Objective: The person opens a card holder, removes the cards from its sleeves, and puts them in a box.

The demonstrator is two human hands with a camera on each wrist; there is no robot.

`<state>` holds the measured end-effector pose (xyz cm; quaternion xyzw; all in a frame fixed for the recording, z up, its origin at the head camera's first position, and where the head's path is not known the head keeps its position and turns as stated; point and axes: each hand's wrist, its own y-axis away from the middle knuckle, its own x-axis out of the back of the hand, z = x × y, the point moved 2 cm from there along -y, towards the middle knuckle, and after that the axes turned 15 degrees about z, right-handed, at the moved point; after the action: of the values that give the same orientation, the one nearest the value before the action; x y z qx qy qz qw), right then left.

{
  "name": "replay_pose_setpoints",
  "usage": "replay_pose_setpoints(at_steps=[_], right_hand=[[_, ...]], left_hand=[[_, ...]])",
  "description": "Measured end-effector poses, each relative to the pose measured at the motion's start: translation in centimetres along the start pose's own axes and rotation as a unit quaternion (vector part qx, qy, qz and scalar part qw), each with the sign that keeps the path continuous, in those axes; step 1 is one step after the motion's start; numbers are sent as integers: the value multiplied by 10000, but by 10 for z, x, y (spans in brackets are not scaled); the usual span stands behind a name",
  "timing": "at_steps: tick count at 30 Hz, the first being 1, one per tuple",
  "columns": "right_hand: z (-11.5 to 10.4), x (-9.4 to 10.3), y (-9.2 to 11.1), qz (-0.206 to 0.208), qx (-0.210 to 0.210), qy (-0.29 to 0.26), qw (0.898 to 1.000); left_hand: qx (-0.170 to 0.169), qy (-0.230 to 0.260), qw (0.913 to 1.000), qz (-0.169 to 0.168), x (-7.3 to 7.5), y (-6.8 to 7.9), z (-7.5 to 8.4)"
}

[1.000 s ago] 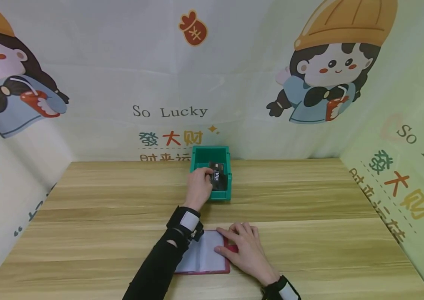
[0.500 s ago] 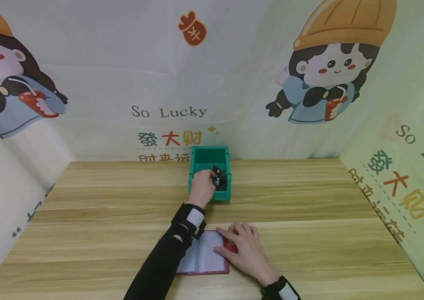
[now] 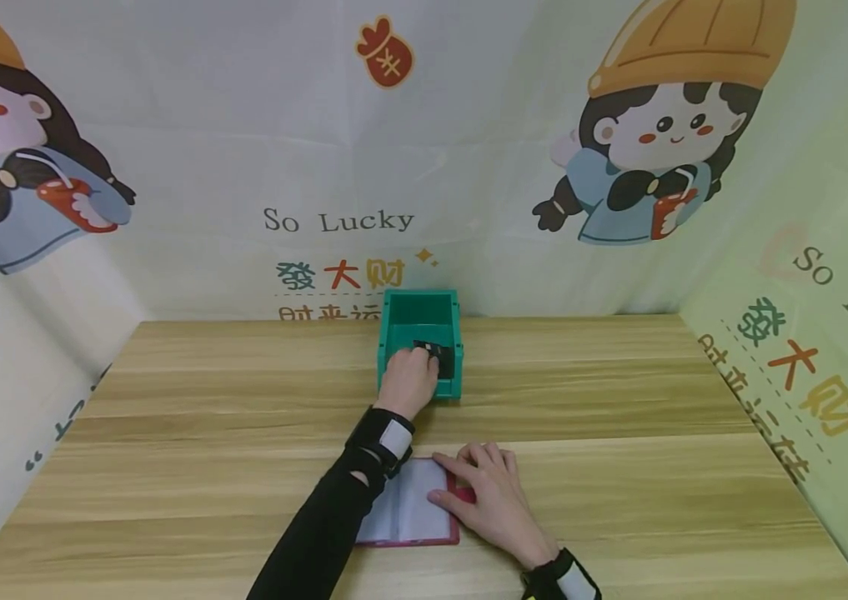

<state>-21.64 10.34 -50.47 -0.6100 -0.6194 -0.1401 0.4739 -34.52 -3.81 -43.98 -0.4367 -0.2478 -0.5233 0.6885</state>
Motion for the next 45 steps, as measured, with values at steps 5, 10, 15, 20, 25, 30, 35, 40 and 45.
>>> replay_pose_setpoints(at_steps=[5, 10, 15, 20, 25, 30, 35, 40, 45], right_hand=[[0, 0, 1, 102, 80, 42, 9999], [-1, 0, 1, 113, 110, 88, 9998], [-1, 0, 1, 57, 95, 53, 9999], [-1, 0, 0, 41, 109, 35, 9999], [-1, -2, -1, 26, 135, 27, 9999], [0, -2, -2, 5, 76, -111, 9999], [5, 4, 1, 238, -87, -498, 9984], [20, 22, -1, 955, 51, -534, 9940], [48, 49, -11, 1706, 497, -79, 9841]], left_hand=[[-16, -135, 9997, -187, -1, 1, 1], [40, -221, 9992, -345, -5, 2, 0], [92, -257, 9990, -360, -6, 2, -1], [-30, -208, 9994, -274, -3, 4, -2], [-396, 253, 9988, 146, 7, 11, -6], [-362, 1069, 9931, 324, 25, 25, -23], [-196, 1399, 9892, 402, 53, 46, -59], [64, 1048, 9936, 409, 83, 59, -106], [390, 367, 9979, 351, 107, 61, -145]])
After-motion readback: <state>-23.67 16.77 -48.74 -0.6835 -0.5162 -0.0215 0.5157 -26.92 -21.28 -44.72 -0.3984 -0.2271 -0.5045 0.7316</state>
